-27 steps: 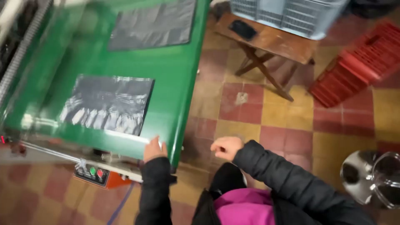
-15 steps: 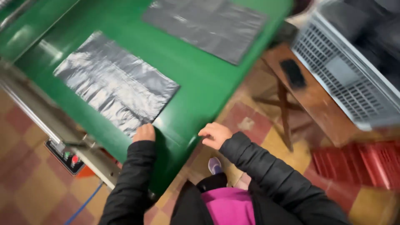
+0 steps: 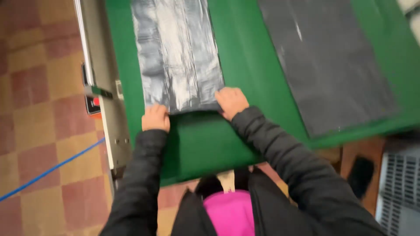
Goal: Folding black plastic bags as they come off a production line and placing them into a plastic crate.
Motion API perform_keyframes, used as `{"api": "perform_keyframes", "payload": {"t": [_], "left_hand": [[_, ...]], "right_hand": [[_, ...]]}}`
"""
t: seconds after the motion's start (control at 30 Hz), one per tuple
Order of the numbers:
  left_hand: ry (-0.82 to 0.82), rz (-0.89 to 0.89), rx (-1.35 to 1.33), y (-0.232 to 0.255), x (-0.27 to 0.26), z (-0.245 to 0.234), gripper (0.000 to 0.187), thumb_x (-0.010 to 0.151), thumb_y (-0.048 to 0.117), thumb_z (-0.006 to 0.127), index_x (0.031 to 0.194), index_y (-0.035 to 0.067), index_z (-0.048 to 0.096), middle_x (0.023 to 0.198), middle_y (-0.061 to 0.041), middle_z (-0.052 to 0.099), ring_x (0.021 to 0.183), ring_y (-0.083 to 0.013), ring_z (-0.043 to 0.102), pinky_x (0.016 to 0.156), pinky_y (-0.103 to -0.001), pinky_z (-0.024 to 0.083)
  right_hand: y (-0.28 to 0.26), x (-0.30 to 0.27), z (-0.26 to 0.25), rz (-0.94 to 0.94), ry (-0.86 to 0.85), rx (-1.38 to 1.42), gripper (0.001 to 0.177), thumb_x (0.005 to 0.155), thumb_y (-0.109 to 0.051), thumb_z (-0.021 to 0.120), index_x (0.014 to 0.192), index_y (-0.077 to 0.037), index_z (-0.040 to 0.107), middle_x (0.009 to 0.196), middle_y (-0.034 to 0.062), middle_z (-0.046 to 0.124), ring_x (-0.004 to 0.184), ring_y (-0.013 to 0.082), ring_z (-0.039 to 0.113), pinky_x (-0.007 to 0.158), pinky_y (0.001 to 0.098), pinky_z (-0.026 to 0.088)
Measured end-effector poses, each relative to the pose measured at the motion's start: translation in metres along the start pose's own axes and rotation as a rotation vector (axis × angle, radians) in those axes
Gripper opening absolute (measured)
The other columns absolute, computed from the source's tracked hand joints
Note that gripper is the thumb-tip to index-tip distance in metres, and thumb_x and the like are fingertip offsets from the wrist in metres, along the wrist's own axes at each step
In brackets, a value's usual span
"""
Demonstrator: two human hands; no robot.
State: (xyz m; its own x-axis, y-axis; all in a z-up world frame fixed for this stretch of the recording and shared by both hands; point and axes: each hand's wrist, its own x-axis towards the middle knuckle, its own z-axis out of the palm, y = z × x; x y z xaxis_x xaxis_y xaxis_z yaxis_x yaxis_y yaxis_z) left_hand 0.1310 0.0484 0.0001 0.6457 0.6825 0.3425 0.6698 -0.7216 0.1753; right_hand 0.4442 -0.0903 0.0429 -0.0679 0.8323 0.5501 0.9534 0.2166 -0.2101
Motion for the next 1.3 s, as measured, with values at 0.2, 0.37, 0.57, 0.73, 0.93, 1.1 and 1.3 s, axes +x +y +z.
{"api": "perform_keyframes", "payload": {"t": [0.2, 0.37, 0.57, 0.73, 0.93, 1.1, 1.3], "left_hand": [[-0.037, -0.001, 0.083, 0.030, -0.006, -0.054, 0.031, 0.071, 0.020, 0.074, 0.098, 0.014, 0.061, 0.104, -0.006, 0.062, 0.100, -0.0333, 0.058, 0.071, -0.048, 0.049], [-0.197, 0.004, 0.005, 0.044, -0.044, -0.102, 0.028, 0.071, 0.020, 0.074, 0.096, 0.014, 0.062, 0.104, -0.007, 0.063, 0.102, -0.0333, 0.059, 0.072, -0.047, 0.050], [-0.240, -0.084, -0.627, 0.079, -0.046, -0.141, 0.024, 0.082, 0.015, 0.069, 0.105, 0.011, 0.068, 0.100, -0.009, 0.070, 0.096, -0.0307, 0.068, 0.082, -0.039, 0.055], [-0.219, -0.282, -0.717, 0.012, 0.064, -0.063, 0.015, 0.094, 0.017, 0.060, 0.104, 0.007, 0.062, 0.089, -0.017, 0.070, 0.084, -0.0331, 0.070, 0.077, -0.039, 0.055], [-0.048, -0.529, -0.586, -0.088, 0.157, 0.077, 0.022, 0.100, 0.026, 0.057, 0.111, 0.007, 0.056, 0.089, -0.025, 0.069, 0.089, -0.0475, 0.066, 0.078, -0.051, 0.051], [-0.061, -0.647, -0.464, -0.101, 0.168, 0.111, 0.026, 0.100, 0.029, 0.058, 0.112, 0.007, 0.055, 0.092, -0.027, 0.069, 0.090, -0.0503, 0.065, 0.079, -0.055, 0.051], [-0.058, -0.713, -0.411, -0.077, 0.178, 0.058, 0.034, 0.096, 0.032, 0.065, 0.112, 0.004, 0.055, 0.090, -0.025, 0.070, 0.088, -0.0480, 0.066, 0.077, -0.055, 0.051]], "right_hand": [[0.024, 0.002, -0.008, -0.248, -0.106, -0.067, 0.017, 0.085, -0.014, 0.060, 0.101, -0.012, 0.066, 0.093, 0.0045, 0.064, 0.091, 0.0251, 0.062, 0.084, 0.0402, 0.047], [0.035, -0.032, -0.074, -0.299, -0.260, 0.188, 0.034, 0.068, -0.011, 0.067, 0.102, -0.011, 0.069, 0.098, 0.0074, 0.068, 0.100, 0.0319, 0.064, 0.085, 0.0444, 0.048], [0.079, -0.063, -0.110, -0.031, -0.588, 0.649, 0.035, 0.073, -0.004, 0.072, 0.107, -0.008, 0.074, 0.102, 0.0078, 0.073, 0.101, 0.0290, 0.068, 0.085, 0.0404, 0.052], [0.139, 0.043, -0.056, 0.130, -0.473, 0.864, 0.016, 0.087, -0.005, 0.069, 0.103, -0.003, 0.070, 0.094, 0.0073, 0.071, 0.085, 0.0190, 0.069, 0.076, 0.0314, 0.055], [0.187, 0.150, 0.070, 0.447, -0.271, 0.661, 0.019, 0.095, -0.017, 0.070, 0.104, -0.001, 0.068, 0.082, 0.0119, 0.068, 0.074, 0.0204, 0.062, 0.070, 0.0330, 0.050], [0.209, 0.149, 0.127, 0.568, -0.202, 0.400, 0.024, 0.090, -0.025, 0.070, 0.098, -0.003, 0.069, 0.079, 0.0154, 0.069, 0.071, 0.0311, 0.067, 0.067, 0.0391, 0.051], [0.182, 0.171, 0.098, 0.486, -0.215, 0.133, 0.029, 0.085, -0.026, 0.075, 0.105, -0.007, 0.066, 0.091, 0.0160, 0.069, 0.085, 0.0366, 0.066, 0.072, 0.0439, 0.052]]}}
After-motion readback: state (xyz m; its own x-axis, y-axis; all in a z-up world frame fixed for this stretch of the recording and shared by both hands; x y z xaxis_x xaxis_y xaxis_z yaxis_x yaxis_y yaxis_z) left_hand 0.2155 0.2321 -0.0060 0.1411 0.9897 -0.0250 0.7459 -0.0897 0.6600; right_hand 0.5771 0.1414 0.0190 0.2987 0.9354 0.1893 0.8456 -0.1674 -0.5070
